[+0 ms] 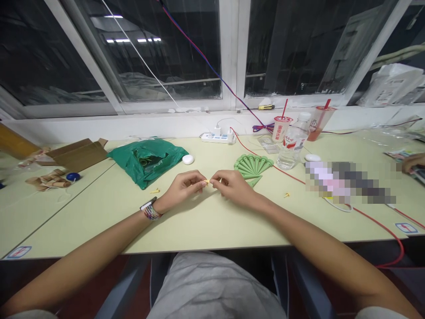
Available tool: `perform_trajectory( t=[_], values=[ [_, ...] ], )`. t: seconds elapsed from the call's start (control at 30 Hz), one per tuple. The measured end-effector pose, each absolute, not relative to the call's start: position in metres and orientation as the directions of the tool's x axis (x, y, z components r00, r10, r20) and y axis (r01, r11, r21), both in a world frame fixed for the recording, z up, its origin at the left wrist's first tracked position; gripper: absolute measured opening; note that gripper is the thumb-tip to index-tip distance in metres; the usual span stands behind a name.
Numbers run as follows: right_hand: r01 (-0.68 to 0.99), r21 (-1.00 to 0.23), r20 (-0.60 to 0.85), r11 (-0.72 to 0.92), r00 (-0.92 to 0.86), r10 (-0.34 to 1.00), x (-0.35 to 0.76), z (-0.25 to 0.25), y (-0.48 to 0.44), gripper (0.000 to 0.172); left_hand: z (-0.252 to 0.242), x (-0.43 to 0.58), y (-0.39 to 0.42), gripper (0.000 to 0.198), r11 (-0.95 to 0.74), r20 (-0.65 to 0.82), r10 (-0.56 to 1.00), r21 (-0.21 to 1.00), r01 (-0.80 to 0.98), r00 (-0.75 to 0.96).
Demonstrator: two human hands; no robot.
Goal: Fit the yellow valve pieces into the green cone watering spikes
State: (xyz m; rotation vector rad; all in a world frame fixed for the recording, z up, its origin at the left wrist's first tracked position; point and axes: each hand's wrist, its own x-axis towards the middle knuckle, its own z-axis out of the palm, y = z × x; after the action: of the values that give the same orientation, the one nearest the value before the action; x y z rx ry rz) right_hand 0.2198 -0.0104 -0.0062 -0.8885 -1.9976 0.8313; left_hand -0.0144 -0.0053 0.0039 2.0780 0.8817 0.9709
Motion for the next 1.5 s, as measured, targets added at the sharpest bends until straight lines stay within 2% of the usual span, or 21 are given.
perform_trajectory(
  t=[0.17,0.37,0.5,0.7,0.8,0.87,0.97,1.03,1.13,1.33,1.43,1.5],
  values=[
    [0.278,-0.795,0.411,0.539,-0.406,0.816,0.218,-0.005,-0.014,0.017,0.0,-0.015,-0.004,0.034,-0.541,0.358,0.793,0.786,0.301,0.492],
    [0.263,-0.872,0.267,0.413,-0.451,0.852,0.216,-0.007,-0.012,0.028,-0.002,-0.014,-0.005,0.034,-0.555,0.376,0.785,0.779,0.291,0.493],
    [0.252,-0.841,0.349,0.479,-0.425,0.835,0.216,-0.01,-0.012,0.021,-0.004,-0.013,-0.005,0.035,-0.528,0.353,0.794,0.804,0.273,0.496],
    [0.277,-0.852,0.291,0.444,-0.455,0.842,0.216,-0.012,-0.012,0.025,-0.005,-0.013,-0.005,0.033,-0.548,0.371,0.784,0.79,0.276,0.498],
    [0.295,-0.801,0.377,0.52,-0.427,0.822,0.216,-0.012,-0.011,0.019,-0.005,-0.013,-0.004,0.032,-0.546,0.369,0.786,0.791,0.277,0.497],
    [0.29,-0.796,0.405,0.532,-0.399,0.823,0.216,-0.012,-0.011,0.023,-0.006,-0.014,-0.004,0.032,-0.541,0.368,0.789,0.795,0.273,0.491],
    [0.282,-0.836,0.325,0.471,-0.437,0.839,0.216,-0.011,-0.011,0.024,-0.007,-0.014,-0.004,0.032,-0.547,0.38,0.787,0.793,0.267,0.486],
    [0.283,-0.848,0.284,0.447,-0.469,0.836,0.216,-0.011,-0.011,0.031,-0.007,-0.014,-0.004,0.033,-0.552,0.384,0.786,0.789,0.269,0.485],
    [0.279,-0.841,0.315,0.464,-0.445,0.838,0.216,-0.011,-0.012,0.02,-0.008,-0.014,-0.004,0.032,-0.549,0.376,0.787,0.789,0.275,0.49],
    [0.255,-0.882,0.245,0.397,-0.471,0.848,0.215,-0.01,-0.013,0.028,-0.007,-0.014,-0.004,0.032,-0.548,0.376,0.787,0.791,0.273,0.49],
    [0.269,-0.862,0.278,0.43,-0.459,0.844,0.215,-0.01,-0.012,0.016,-0.007,-0.014,-0.005,0.032,-0.534,0.359,0.79,0.801,0.271,0.497],
    [0.274,-0.807,0.374,0.523,-0.447,0.812,0.216,-0.012,-0.011,0.009,-0.008,-0.014,-0.005,0.032,-0.505,0.331,0.802,0.82,0.269,0.496]
  ],
)
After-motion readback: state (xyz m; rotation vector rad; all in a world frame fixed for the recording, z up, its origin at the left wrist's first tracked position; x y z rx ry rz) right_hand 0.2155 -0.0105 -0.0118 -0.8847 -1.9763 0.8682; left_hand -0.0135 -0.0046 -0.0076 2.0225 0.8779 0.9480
